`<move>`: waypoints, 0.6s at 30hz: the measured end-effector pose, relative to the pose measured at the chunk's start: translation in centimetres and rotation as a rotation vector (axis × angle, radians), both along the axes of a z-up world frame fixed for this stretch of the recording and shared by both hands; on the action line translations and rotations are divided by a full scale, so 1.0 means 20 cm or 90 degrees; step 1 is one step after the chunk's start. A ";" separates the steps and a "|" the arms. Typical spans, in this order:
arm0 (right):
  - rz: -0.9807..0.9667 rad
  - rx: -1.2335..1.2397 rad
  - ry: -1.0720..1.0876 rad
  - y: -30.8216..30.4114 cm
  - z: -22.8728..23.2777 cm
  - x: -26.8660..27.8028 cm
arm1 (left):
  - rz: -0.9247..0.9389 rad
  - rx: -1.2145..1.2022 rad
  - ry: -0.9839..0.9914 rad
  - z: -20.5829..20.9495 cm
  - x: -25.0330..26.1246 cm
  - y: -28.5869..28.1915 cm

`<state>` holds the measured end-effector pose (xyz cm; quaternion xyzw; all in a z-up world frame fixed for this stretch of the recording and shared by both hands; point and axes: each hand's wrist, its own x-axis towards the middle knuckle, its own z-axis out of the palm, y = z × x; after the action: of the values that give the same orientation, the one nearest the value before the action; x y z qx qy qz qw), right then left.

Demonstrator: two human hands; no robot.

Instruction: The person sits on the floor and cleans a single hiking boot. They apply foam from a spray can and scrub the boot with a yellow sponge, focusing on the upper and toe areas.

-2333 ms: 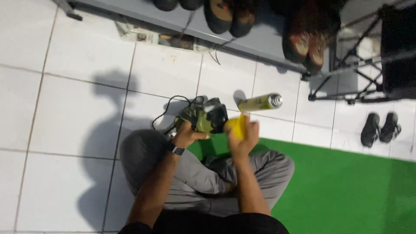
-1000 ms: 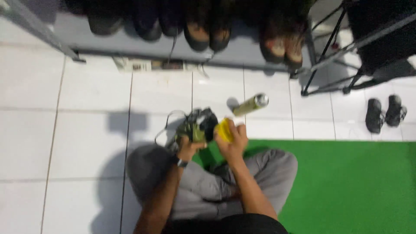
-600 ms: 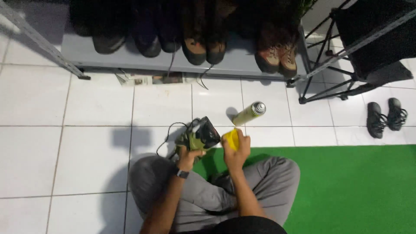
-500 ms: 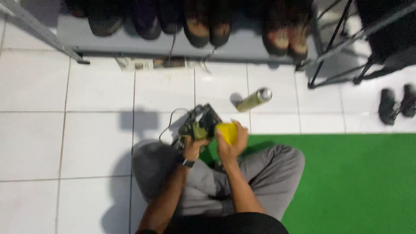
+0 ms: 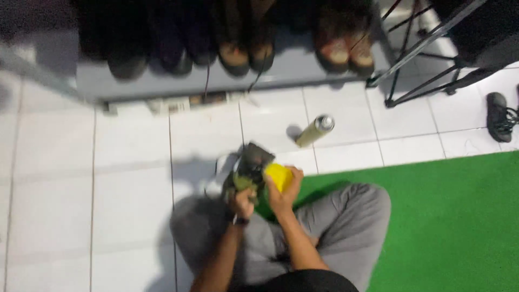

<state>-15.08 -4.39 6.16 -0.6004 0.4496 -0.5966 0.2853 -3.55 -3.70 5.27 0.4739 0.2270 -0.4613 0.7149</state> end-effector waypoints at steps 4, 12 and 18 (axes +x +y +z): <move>0.055 -0.057 0.037 -0.08 -0.13 0.02 | -0.061 -0.057 0.046 -0.09 -0.03 0.20; 0.068 0.141 -0.012 0.00 -0.14 0.01 | -0.097 0.000 0.021 -0.41 -0.05 0.21; 0.125 0.342 0.168 -0.23 -0.12 -0.06 | -0.204 0.054 -0.264 0.21 0.15 0.22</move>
<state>-16.32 -8.90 3.68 -0.6165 0.5640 -0.3428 0.4293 -0.53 0.74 9.49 0.6176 0.0170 -0.4519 0.6435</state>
